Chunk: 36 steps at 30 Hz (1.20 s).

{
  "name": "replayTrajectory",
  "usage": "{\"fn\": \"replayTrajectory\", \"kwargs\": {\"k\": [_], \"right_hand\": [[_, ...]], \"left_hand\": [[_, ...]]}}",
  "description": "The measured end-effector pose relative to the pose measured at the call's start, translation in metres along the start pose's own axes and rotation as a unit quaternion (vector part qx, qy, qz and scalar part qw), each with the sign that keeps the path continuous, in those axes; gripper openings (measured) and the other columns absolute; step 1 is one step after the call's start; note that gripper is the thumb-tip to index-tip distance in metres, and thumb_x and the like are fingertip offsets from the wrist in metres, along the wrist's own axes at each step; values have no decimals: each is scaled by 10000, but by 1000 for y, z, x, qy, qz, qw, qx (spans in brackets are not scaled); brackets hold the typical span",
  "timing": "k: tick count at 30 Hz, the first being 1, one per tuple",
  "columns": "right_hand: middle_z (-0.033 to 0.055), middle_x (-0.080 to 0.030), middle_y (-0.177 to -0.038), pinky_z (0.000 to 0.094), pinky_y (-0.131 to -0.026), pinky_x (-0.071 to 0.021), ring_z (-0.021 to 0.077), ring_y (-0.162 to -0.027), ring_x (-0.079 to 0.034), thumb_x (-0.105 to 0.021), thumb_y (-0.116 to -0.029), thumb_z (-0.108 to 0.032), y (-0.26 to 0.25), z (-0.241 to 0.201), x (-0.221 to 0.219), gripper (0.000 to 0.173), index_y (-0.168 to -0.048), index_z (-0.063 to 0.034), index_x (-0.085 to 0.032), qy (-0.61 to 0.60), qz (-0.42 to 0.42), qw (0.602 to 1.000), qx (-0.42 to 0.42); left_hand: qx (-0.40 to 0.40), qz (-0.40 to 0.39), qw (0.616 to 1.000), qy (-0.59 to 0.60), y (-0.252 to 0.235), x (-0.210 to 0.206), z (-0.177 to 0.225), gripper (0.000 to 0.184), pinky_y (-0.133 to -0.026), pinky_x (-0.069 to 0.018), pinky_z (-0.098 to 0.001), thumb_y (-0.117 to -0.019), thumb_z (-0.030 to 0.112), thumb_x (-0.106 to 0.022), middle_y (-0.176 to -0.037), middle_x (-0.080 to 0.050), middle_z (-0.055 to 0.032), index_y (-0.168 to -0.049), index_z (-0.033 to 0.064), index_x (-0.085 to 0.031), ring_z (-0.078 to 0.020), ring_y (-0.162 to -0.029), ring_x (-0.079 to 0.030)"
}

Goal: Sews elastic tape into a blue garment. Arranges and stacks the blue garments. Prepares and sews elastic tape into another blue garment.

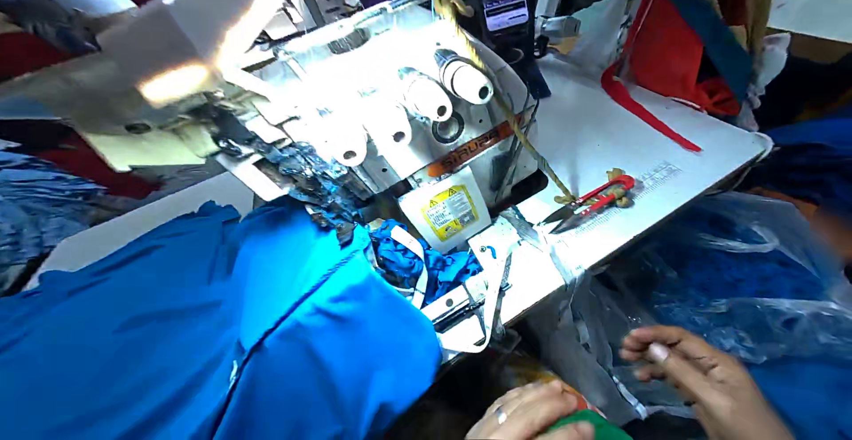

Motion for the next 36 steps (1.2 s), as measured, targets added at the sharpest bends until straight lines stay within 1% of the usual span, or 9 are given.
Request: {"fn": "replayTrajectory", "kwargs": {"k": [2,6,8,12,15,20,26,30,36], "right_hand": [[53,-720,-1149,319,-882,-610,108,-1036,-708,-447,-987,28,6,18,-19,272,-1117,45,-685,23,-40,999,-12],[42,-725,-1007,253,-807,-593,58,-892,-697,-421,-927,23,-5,57,-19,295,-1012,25,-703,95,48,994,-33],[75,-723,-1077,268,-860,-572,84,-943,-689,-427,-964,7,-11,67,-13,321,-1115,28,-709,130,29,988,-82],[182,-624,-1382,421,-1087,-452,252,-1269,-605,-401,-1039,-31,-23,96,-13,406,-1398,5,-588,209,-104,958,-167],[178,-551,-1484,487,-1151,-380,309,-1373,-527,-356,-1062,-51,-33,112,-15,456,-1489,-48,-513,273,-141,928,-210],[224,-505,-1513,506,-1170,-352,362,-1400,-493,-361,-1080,-63,-42,123,-8,475,-1550,-56,-426,321,-124,898,-274],[235,-590,-1405,491,-1121,-420,351,-1307,-577,-465,-1057,-77,-39,151,3,394,-1436,7,-531,334,-127,887,-294],[257,-614,-1359,538,-1124,-403,406,-1313,-557,-525,-1049,-127,-39,153,-8,363,-1374,16,-596,451,-200,811,-314],[293,-561,-1403,603,-1070,-443,456,-1314,-548,-657,-987,-191,-28,181,-18,582,-1493,-2,-441,525,-246,719,-384]], "left_hand": [[48,3,998,-35,-7,-30,-22,223,-987,-556,-368,-973,-3,-582,-1220,-706,-226,-1126,-45,-739,-263,-1126,-705],[85,-47,990,-98,-24,-69,-53,382,-761,-612,-423,-901,-14,-631,-1404,-610,-213,-1281,-18,-673,-291,-957,-750],[134,-134,974,-123,-27,-86,-65,476,-787,-604,-465,-913,45,-653,-1468,-559,-212,-1386,8,-613,-342,-1006,-739],[318,-354,862,-172,-20,-110,-95,693,-955,-535,-515,-1023,136,-566,-1655,-295,-189,-1636,128,-241,-395,-1219,-632],[344,-386,828,-216,-9,-118,-104,569,-998,-511,-527,-1039,109,-526,-1534,-461,-225,-1581,56,-359,-418,-1244,-603],[346,-418,809,-227,5,-109,-103,322,-1035,-486,-530,-1046,52,-449,-1412,-558,-220,-1276,8,-671,-394,-1295,-558],[281,-354,867,-212,19,-110,-106,275,-1027,-497,-501,-1022,59,-497,-1317,-632,-205,-1181,6,-714,-371,-1231,-612],[257,-324,887,-204,24,-112,-111,267,-1016,-506,-510,-1010,42,-504,-1278,-653,-201,-1159,18,-725,-369,-1208,-628],[264,-331,885,-193,24,-113,-112,268,-1038,-492,-494,-1023,74,-501,-1304,-647,-187,-1170,24,-719,-356,-1229,-618]]}}
Point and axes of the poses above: each hand's wrist, its own y-axis away from the middle knuckle, its own x-axis out of the back of the hand, z = x × y, the point moved 4 cm from there along -y, towards the middle knuckle
